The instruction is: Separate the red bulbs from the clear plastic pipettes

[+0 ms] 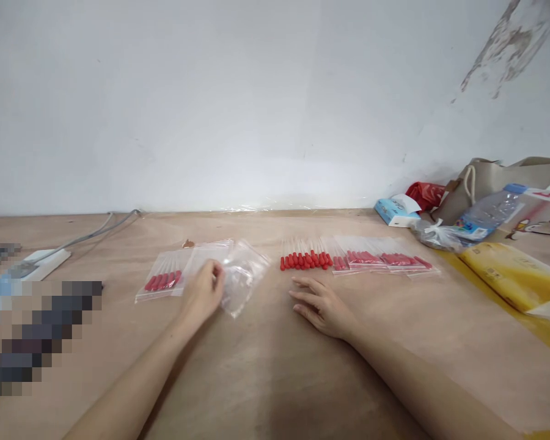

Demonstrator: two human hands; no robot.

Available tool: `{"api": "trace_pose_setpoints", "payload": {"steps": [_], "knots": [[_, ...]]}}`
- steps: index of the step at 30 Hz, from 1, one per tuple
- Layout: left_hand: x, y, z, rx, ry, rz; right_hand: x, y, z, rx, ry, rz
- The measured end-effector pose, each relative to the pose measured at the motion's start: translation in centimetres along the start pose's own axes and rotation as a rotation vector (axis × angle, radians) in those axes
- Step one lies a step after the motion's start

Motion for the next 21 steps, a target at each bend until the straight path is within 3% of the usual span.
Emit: {"api": "trace_pose_setpoints", "payload": {"steps": [2, 5, 9, 12, 17, 21], "knots": [[3.3, -1.8, -1.2, -0.101, -0.198, -0.118, 0.0, 0.1, 0.0, -0.004, -0.006, 0.007], [6.8, -2.6, -1.8, -0.107, -0.376, -0.225, 0.0, 0.1, 0.0, -0.002, -0.007, 0.014], [7.6, -2.6, -1.5, -0.131, -0.400, -0.334, 0.0, 0.1, 0.0, 0.006, 0.004, 0.015], [8.2, -3.8, -1.3, -0.190, -0.454, -0.375, 0.0, 0.1, 0.0, 0.018, 0.011, 0.019], [12.8, -6.0, -1.5, -0.128, -0.643, -0.179, 0.1, 0.1, 0.0, 0.024, 0.019, 0.027], [15.4, -6.2, -1.8, -0.095, -0.617, 0.038, 0.0, 0.2, -0.1, 0.031, 0.024, 0.026]]}}
Point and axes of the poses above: each hand's wrist, its own z-axis away from the middle knuckle, its own y-axis out of the palm, x = y × z, the point moved 7 cm from there along -z, towards the middle knuckle, and after that the axes turned 2 degrees about z, right-handed, at the moved point
